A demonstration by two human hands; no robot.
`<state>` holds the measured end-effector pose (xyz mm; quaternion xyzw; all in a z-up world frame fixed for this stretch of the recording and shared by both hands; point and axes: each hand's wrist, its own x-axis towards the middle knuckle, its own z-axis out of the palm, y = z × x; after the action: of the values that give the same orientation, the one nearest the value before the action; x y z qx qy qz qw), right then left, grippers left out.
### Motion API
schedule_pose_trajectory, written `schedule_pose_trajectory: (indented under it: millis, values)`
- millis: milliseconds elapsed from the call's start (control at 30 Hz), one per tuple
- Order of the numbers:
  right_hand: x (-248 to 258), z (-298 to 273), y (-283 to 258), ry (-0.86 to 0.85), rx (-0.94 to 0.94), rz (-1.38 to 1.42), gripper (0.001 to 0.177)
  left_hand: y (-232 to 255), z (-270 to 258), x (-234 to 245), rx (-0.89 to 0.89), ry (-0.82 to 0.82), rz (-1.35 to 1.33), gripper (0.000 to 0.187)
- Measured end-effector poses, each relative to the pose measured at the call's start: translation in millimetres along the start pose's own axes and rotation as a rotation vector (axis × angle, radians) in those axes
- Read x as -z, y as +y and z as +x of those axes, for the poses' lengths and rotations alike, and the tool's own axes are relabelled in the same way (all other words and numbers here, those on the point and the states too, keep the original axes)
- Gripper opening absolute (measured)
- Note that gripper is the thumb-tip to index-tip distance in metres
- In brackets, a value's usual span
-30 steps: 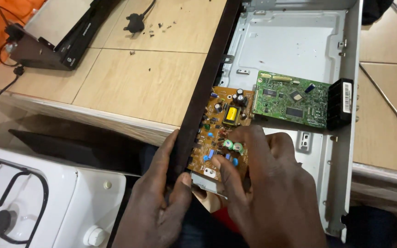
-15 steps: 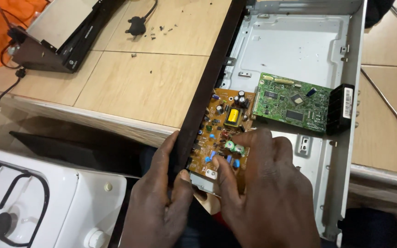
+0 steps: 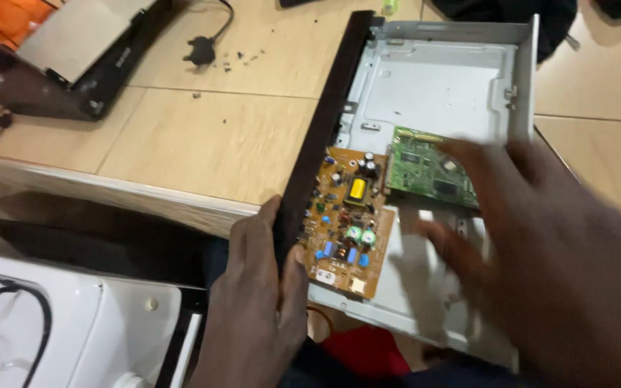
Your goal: Repairing an electronic device by positioning and securing circuit boards inside a metal chassis.
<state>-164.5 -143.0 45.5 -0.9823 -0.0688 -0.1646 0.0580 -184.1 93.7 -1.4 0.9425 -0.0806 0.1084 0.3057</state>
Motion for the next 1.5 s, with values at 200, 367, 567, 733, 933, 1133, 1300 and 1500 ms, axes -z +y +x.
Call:
schedule_pose_trajectory:
  millis: [200,367,567,733,933,1133,1300,1500]
  values:
    - [-23,60,23,-0.309,0.378,0.499,0.081,-4,0,-8,0.045,0.003,-0.007,0.06]
    - [-26,62,19,-0.244,0.323,0.488,0.06,-4,1,-10,0.066,-0.004,-0.001,0.059]
    - [-30,62,19,-0.229,0.288,0.433,0.058,-9,3,-9,0.036,-0.03,0.001,0.06]
    - [-25,58,17,-0.184,0.285,0.506,0.053,-7,4,-10,0.102,-0.064,-0.028,0.061]
    - [-21,60,21,-0.22,0.311,0.554,0.066,-12,3,-17,0.094,-0.022,0.004,0.064]
    - [-28,61,28,-0.163,0.327,0.515,0.073,-13,4,-14,0.085,-0.025,-0.013,0.062]
    - [-26,59,22,-0.115,0.27,0.443,0.064,-13,4,-13,0.109,-0.049,-0.01,0.061]
    - [-23,59,21,-0.177,0.254,0.444,0.062,-20,7,1,-0.096,-0.053,0.007,0.075]
